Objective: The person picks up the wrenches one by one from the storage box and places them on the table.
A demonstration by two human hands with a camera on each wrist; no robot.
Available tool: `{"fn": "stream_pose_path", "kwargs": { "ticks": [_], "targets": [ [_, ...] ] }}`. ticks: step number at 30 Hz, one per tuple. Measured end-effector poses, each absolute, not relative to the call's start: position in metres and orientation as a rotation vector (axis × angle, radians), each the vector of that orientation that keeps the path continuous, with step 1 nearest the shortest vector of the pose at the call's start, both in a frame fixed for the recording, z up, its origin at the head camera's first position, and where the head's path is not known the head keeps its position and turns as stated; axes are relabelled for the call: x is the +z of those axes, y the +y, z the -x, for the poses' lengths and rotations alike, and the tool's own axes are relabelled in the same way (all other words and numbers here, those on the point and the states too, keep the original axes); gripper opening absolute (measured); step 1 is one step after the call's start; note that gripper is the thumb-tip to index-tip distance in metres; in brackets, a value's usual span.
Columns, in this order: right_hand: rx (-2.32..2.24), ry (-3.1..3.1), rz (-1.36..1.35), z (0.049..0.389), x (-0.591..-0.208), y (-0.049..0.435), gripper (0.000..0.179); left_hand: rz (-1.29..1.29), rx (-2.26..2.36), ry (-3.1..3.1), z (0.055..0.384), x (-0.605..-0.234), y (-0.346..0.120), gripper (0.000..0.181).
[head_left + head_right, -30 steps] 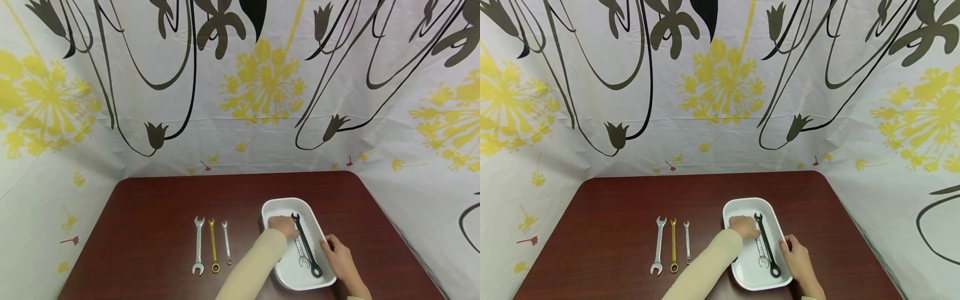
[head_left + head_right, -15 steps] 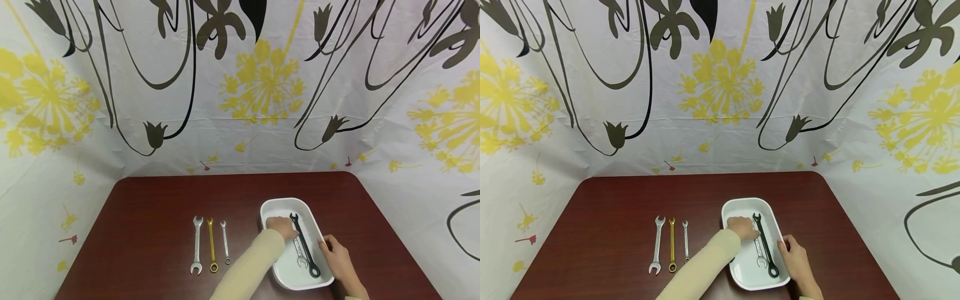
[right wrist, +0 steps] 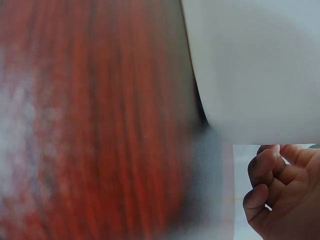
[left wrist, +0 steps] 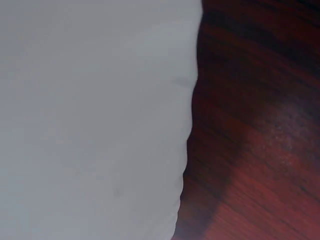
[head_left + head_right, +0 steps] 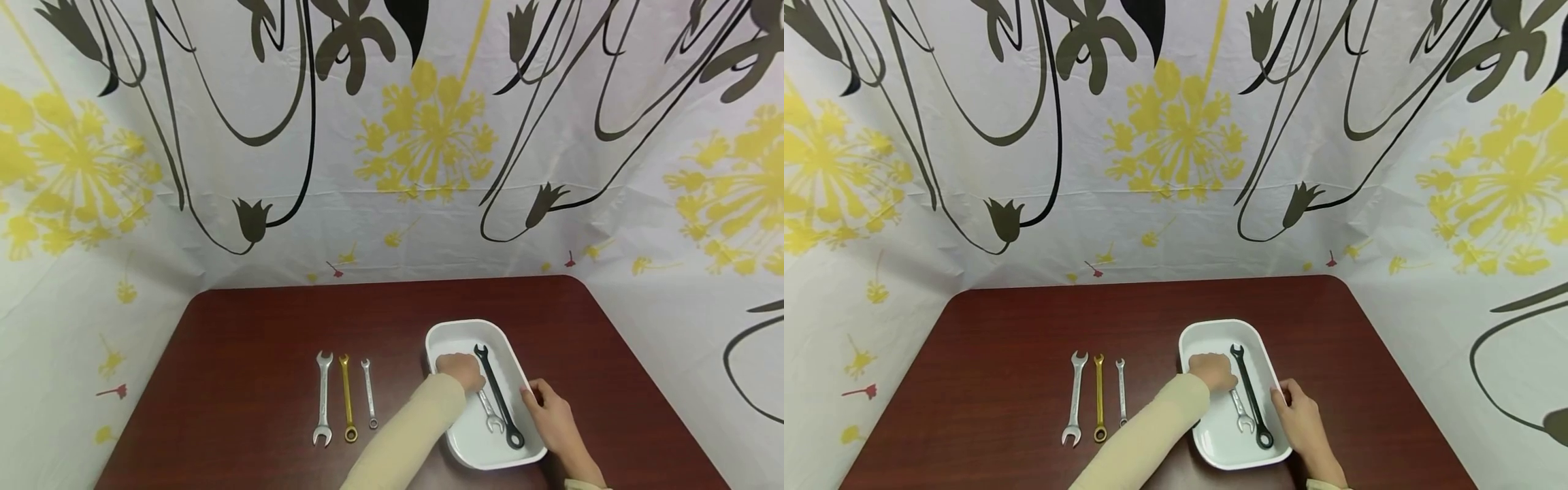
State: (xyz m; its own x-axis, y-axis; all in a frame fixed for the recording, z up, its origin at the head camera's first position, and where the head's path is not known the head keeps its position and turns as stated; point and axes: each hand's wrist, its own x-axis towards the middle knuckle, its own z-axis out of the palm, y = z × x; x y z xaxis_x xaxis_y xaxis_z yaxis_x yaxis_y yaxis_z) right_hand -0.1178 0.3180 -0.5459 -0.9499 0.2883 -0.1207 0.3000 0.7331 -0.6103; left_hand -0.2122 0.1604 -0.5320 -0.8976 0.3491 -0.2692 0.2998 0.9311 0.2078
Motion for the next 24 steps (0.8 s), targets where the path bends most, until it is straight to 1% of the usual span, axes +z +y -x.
{"fn": "stream_pose_path", "kwargs": {
  "ticks": [5,10,17,24],
  "targets": [
    [-1.027,2.896,-0.480,0.118,-0.544,0.317,0.038,-0.488,0.188,2.803,0.211,-0.534,0.161,0.028],
    [-1.025,2.900,-0.486,0.117,-0.544,0.316,0.038,-0.499,0.183,2.833,0.210,-0.541,0.162,0.031],
    [-1.017,2.903,-0.486,0.115,-0.541,0.316,0.038,-0.476,0.218,2.849,0.204,-0.533,0.159,0.034],
    [-1.003,2.917,-0.454,0.116,-0.540,0.317,0.038,-0.540,0.161,2.849,0.204,-0.525,0.157,0.021]
  ]
}}
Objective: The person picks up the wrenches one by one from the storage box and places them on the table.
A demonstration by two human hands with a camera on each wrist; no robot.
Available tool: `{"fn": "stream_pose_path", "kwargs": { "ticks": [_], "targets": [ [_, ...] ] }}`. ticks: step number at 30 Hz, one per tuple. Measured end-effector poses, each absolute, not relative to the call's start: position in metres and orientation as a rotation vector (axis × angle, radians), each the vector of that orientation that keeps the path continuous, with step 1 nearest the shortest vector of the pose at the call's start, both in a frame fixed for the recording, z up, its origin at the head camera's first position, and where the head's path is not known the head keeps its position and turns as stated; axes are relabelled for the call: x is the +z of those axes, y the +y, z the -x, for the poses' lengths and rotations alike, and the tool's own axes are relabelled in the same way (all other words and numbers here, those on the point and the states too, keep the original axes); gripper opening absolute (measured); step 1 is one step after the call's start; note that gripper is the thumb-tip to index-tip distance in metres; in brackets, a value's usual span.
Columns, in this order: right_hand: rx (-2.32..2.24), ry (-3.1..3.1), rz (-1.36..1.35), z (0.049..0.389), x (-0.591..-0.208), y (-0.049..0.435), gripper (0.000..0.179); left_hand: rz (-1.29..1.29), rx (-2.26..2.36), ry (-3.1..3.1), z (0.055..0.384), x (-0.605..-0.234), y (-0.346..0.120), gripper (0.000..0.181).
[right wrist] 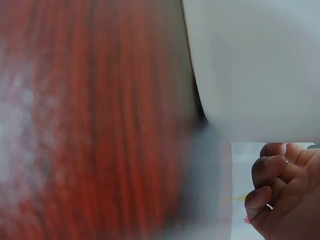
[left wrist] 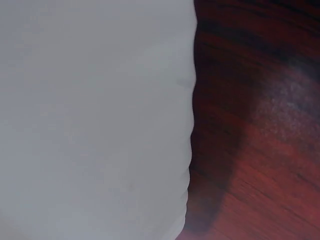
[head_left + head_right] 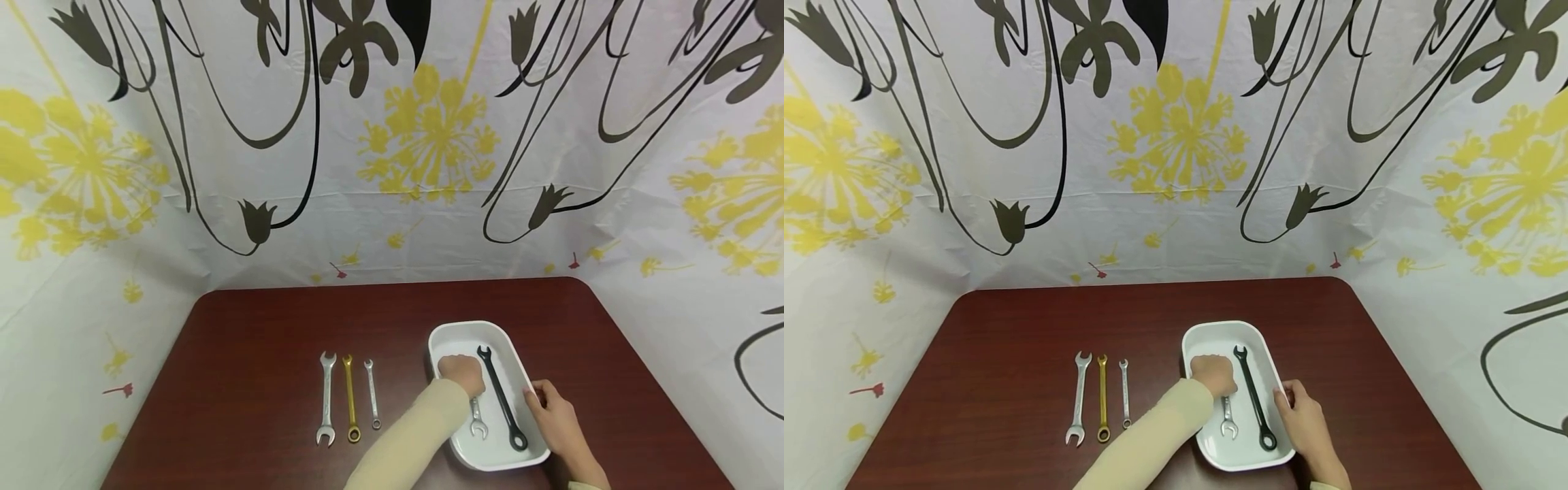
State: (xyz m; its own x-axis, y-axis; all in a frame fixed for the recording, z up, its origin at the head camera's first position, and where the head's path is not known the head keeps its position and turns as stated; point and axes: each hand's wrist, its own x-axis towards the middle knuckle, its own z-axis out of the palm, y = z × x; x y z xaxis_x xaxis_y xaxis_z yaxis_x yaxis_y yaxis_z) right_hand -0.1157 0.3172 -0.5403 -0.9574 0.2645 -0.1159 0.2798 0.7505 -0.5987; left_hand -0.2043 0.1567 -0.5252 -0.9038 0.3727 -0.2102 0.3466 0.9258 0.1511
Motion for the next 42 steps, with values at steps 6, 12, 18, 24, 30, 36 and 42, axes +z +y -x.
{"fn": "stream_pose_path", "kwargs": {
  "ticks": [6,12,18,24,30,36,42],
  "targets": [
    [-0.988,2.947,-0.435,0.116,-0.538,0.318,0.036,-0.544,0.189,2.863,0.206,-0.523,0.156,0.016],
    [-0.998,2.927,-0.428,0.115,-0.536,0.316,0.034,-0.489,0.269,2.872,0.206,-0.532,0.152,0.015],
    [-0.993,2.929,-0.436,0.113,-0.537,0.315,0.033,-0.509,0.302,2.853,0.204,-0.532,0.150,0.018],
    [-0.999,2.926,-0.447,0.115,-0.537,0.315,0.035,-0.553,0.338,2.822,0.206,-0.526,0.147,0.012],
    [-0.990,2.945,-0.440,0.117,-0.540,0.316,0.035,-0.558,0.428,2.762,0.212,-0.526,0.143,0.010],
    [-0.982,2.960,-0.434,0.116,-0.542,0.315,0.035,-0.543,0.444,2.728,0.215,-0.529,0.143,0.019],
    [-0.993,2.958,-0.455,0.114,-0.541,0.314,0.034,-0.513,0.484,2.695,0.212,-0.519,0.140,0.032]
  ]
}}
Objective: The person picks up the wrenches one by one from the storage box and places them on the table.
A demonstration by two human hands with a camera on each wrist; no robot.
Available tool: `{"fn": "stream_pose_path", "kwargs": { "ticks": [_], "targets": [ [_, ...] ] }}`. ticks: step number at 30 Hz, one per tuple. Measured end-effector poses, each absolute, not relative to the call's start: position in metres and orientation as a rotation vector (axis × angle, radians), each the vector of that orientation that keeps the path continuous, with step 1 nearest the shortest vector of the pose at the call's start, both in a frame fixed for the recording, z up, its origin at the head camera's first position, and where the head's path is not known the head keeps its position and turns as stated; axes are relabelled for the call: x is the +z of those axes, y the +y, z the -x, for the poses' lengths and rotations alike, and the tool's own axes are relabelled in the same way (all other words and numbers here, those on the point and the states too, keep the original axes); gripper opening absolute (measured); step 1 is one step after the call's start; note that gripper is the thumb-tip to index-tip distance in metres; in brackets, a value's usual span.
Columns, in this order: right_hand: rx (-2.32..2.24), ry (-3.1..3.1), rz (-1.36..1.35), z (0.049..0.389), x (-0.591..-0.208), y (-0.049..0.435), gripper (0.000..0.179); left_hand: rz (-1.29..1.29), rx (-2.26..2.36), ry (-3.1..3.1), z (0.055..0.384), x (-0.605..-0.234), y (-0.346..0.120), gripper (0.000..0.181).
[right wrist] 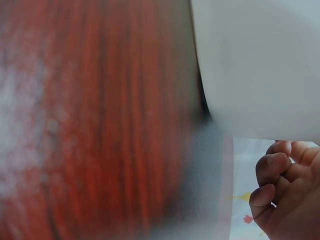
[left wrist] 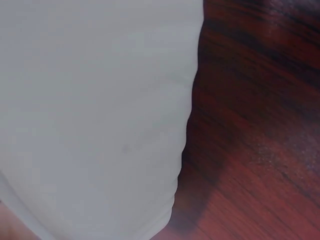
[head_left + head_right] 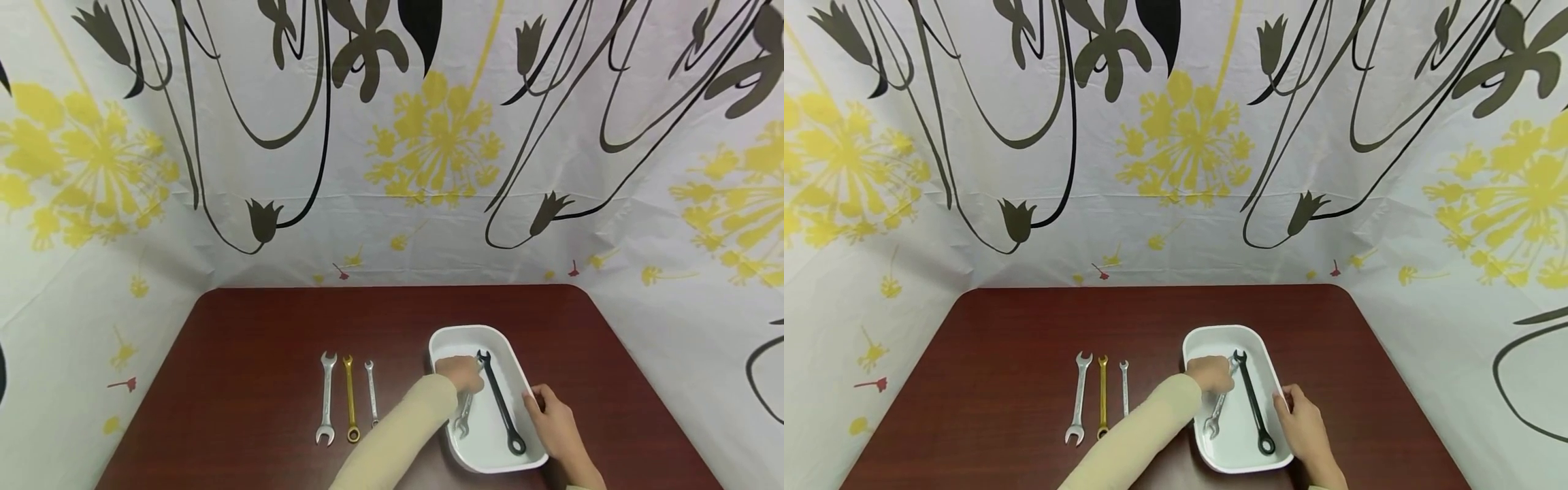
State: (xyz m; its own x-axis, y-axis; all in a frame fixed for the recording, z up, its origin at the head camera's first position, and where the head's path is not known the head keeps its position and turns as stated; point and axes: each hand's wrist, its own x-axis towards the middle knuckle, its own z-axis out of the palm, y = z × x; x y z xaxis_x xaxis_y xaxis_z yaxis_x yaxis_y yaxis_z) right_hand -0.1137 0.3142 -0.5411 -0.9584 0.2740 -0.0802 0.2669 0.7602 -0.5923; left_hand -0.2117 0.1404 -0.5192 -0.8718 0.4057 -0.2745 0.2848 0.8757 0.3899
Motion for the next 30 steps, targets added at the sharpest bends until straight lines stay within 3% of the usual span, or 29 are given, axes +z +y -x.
{"fn": "stream_pose_path", "kwargs": {
  "ticks": [15,30],
  "targets": [
    [0.975,-2.941,0.460,0.115,-0.543,0.314,0.031,-0.503,0.643,2.619,0.211,-0.494,0.132,0.027],
    [0.948,-2.951,0.460,0.116,-0.545,0.313,0.033,-0.532,0.889,2.513,0.226,-0.467,0.117,0.043]
  ]
}}
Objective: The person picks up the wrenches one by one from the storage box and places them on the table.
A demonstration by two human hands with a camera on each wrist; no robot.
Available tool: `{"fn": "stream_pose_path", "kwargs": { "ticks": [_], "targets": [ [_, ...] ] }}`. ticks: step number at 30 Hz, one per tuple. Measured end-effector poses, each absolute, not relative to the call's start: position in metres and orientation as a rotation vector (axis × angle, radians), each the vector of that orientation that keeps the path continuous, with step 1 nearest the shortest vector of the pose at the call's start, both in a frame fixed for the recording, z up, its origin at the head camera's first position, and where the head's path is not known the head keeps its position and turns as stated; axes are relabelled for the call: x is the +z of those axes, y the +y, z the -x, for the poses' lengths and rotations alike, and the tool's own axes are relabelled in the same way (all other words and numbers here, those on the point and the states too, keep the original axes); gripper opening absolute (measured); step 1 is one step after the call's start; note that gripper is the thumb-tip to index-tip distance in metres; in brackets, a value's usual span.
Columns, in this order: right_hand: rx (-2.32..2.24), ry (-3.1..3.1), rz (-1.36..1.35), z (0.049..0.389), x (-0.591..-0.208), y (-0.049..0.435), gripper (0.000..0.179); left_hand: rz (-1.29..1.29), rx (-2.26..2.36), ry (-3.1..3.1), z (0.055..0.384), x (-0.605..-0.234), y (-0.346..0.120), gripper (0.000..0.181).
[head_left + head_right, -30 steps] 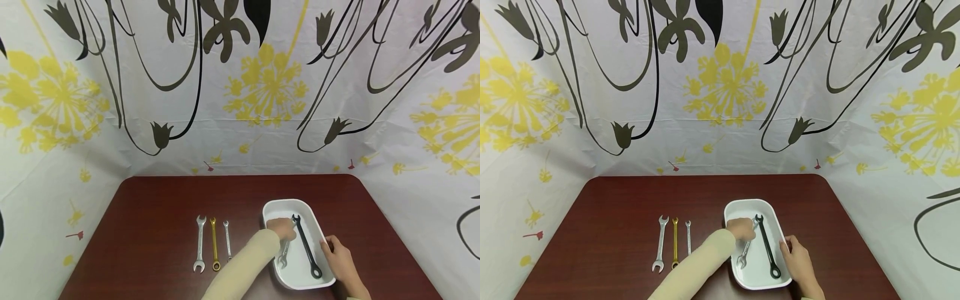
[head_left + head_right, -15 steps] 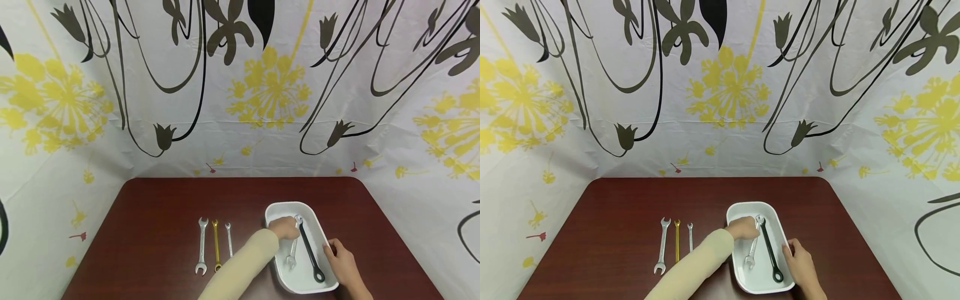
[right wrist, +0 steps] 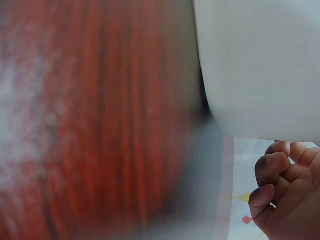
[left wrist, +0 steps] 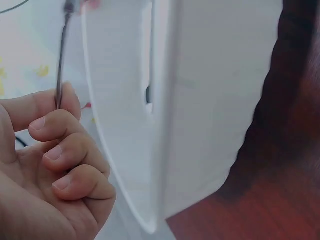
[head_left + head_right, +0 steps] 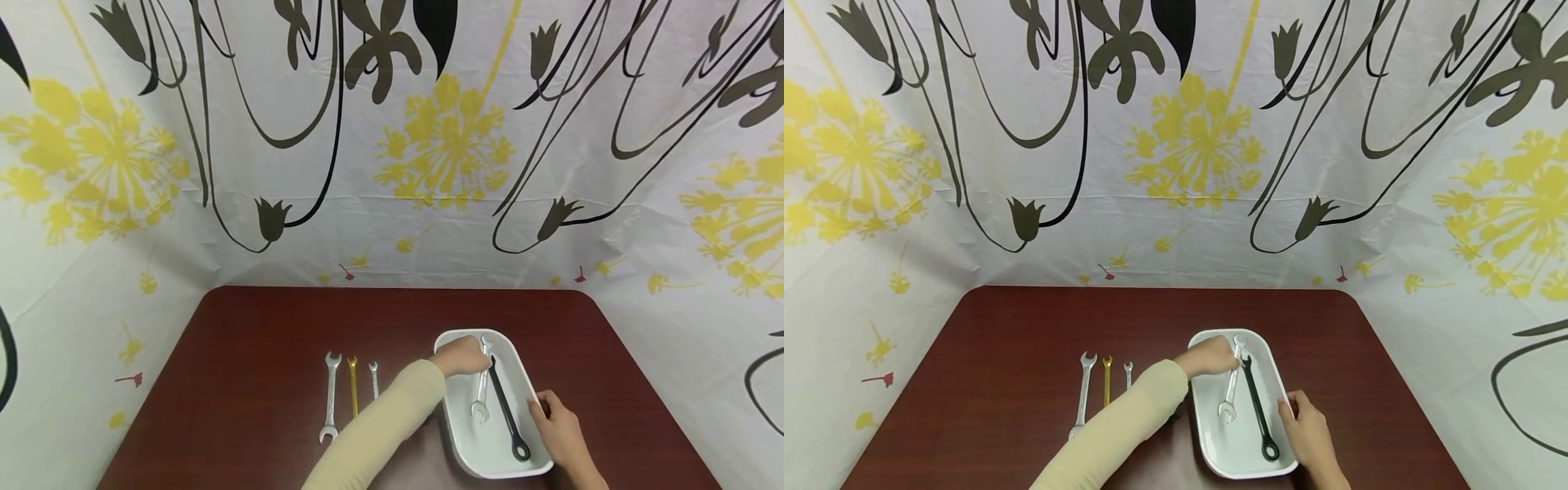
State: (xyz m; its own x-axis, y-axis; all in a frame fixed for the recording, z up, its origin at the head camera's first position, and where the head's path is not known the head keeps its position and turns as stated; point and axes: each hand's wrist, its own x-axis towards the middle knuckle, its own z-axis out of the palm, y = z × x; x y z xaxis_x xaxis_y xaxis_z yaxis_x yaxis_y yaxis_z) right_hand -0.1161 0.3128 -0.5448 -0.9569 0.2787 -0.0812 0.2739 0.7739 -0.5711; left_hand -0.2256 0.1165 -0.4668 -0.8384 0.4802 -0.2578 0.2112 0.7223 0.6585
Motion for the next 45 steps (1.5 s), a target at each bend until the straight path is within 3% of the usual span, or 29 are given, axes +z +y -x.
{"fn": "stream_pose_path", "kwargs": {
  "ticks": [20,28,34,40,45],
  "targets": [
    [0.957,-2.972,0.463,0.116,-0.545,0.312,0.036,-0.459,1.135,2.413,0.262,-0.452,0.060,0.052],
    [0.961,-2.972,0.471,0.116,-0.543,0.311,0.035,-0.348,1.171,2.461,0.262,-0.466,0.043,0.034],
    [0.959,-2.980,0.464,0.117,-0.542,0.311,0.035,-0.292,1.213,2.466,0.259,-0.481,0.026,0.043],
    [0.952,-2.989,0.468,0.118,-0.542,0.312,0.035,-0.241,1.195,2.473,0.254,-0.494,0.009,0.031],
    [0.962,-2.998,0.477,0.118,-0.542,0.313,0.037,-0.237,1.192,2.428,0.249,-0.506,0.000,0.033]
  ]
}}
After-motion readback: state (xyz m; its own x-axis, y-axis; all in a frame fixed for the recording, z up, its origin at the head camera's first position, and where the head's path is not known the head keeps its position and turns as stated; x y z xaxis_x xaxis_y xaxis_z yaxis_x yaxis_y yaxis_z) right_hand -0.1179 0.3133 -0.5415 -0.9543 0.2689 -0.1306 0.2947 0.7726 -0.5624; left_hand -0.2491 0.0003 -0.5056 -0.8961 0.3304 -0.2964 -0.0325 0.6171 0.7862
